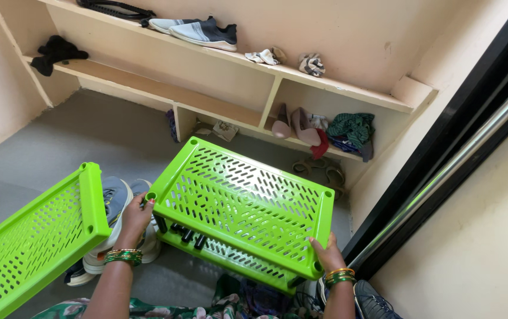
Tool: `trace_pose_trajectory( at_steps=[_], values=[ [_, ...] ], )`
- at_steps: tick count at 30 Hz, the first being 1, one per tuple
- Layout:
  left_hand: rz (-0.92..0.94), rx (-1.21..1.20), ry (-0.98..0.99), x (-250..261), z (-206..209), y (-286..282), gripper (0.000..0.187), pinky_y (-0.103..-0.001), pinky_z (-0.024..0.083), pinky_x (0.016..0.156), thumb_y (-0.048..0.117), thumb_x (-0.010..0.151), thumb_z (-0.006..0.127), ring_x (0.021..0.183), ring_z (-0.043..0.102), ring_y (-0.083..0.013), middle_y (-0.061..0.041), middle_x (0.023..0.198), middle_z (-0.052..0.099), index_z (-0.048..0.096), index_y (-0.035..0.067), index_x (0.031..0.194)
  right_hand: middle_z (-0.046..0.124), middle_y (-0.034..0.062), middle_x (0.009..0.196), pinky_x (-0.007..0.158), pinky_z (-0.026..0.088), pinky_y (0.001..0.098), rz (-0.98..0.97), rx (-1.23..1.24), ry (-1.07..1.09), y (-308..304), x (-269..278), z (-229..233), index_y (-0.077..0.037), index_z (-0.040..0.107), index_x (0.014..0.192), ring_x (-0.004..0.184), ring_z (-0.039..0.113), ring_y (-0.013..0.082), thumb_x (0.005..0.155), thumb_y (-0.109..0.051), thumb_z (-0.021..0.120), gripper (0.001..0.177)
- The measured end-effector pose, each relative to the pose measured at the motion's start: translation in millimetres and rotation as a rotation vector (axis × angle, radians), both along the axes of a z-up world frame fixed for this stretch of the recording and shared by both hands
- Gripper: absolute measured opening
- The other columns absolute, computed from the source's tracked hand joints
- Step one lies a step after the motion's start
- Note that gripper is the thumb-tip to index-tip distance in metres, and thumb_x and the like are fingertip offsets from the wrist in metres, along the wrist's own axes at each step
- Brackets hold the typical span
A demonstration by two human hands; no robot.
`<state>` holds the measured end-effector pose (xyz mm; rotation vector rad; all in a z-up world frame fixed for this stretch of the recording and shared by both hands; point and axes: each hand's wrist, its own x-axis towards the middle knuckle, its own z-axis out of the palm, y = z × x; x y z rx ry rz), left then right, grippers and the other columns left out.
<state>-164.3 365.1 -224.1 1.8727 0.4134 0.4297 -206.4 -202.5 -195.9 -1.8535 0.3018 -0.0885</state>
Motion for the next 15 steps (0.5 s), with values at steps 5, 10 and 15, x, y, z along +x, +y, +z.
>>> trace_pose_trajectory(
  at_steps=[5, 10, 15],
  values=[
    [-0.018, 0.125, 0.015, -3, 5, -16, 0.049, -0.04, 0.056, 0.081, 0.033, 0.094, 0.069, 0.093, 0.075, -0.0292, -0.02, 0.11, 0.074, 0.064, 0.003, 0.133, 0.069, 0.0289, 0.122, 0.093, 0.055, 0.0435, -0.311, -0.48, 0.003, 4, 29, 10, -0.004, 0.047, 0.14, 0.11, 0.069, 0.0388, 0.088, -0.041, 0.076, 0.071],
    [0.032, 0.153, -0.029, -16, 9, -33, 0.051, -0.041, 0.056, 0.082, 0.039, 0.092, 0.072, 0.093, 0.074, -0.0327, -0.02, 0.104, 0.075, 0.065, 0.0, 0.123, 0.069, 0.0224, 0.128, 0.091, 0.051, 0.0507, -0.647, -0.729, -0.155, 1, 22, 9, -0.009, 0.059, 0.126, 0.116, 0.064, 0.0412, 0.091, -0.048, 0.078, 0.056],
    [0.068, 0.136, -0.002, -23, 18, -38, 0.048, -0.041, 0.056, 0.082, 0.039, 0.09, 0.075, 0.091, 0.074, -0.0317, -0.019, 0.102, 0.075, 0.066, -0.001, 0.115, 0.059, 0.0306, 0.12, 0.093, 0.052, 0.0445, -0.569, -0.417, -0.126, 0, 25, -19, 0.007, 0.049, 0.125, 0.107, 0.065, 0.039, 0.085, -0.033, 0.084, 0.067]
  ],
)
